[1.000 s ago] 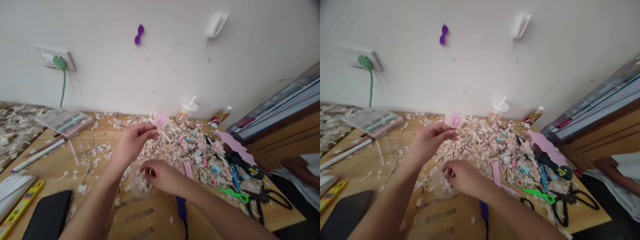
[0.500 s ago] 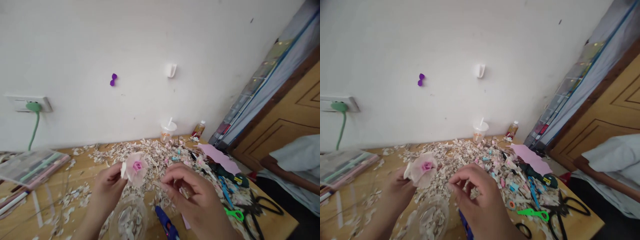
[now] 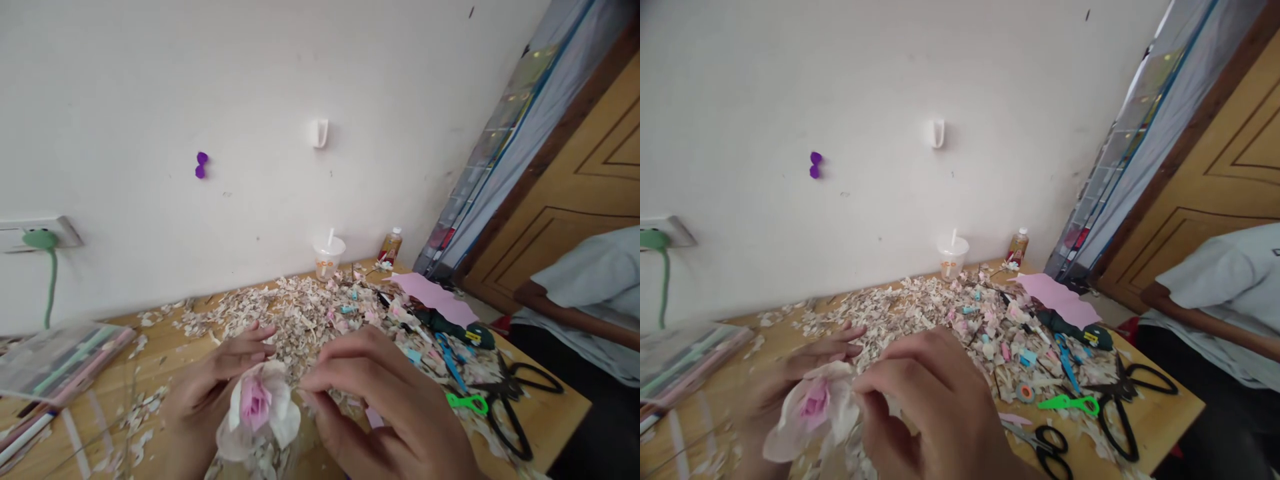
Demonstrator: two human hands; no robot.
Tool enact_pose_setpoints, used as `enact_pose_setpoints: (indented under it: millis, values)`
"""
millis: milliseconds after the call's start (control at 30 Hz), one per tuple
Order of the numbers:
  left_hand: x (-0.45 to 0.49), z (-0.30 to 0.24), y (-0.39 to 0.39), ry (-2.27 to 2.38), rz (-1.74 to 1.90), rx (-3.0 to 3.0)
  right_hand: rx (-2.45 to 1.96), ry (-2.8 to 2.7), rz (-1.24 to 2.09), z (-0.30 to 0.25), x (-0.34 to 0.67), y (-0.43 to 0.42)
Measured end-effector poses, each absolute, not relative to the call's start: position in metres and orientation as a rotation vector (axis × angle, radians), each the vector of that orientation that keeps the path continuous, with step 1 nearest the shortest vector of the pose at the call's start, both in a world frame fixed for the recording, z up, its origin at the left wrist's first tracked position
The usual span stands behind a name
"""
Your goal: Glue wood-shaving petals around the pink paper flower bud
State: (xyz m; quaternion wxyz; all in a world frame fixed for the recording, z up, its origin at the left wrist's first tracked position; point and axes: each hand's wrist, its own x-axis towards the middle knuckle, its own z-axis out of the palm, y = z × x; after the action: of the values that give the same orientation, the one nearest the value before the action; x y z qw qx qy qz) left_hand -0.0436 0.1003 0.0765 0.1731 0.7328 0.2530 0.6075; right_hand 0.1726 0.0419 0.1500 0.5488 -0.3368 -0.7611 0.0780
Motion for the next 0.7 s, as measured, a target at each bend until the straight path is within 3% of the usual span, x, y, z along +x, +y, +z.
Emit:
enact_pose_setpoints:
  millis: [300, 700]
  values:
    - [-0.046, 0.071, 0.095, 0.518, 1.730, 2.259, -0.794, -1.884, 0.014, 0.153, 0.169, 0.038]
    - [-0.057, 0.065, 0.087, 0.667, 1.623, 2.325, -0.801, -1.757, -0.229, 0.134, 0.147, 0.035]
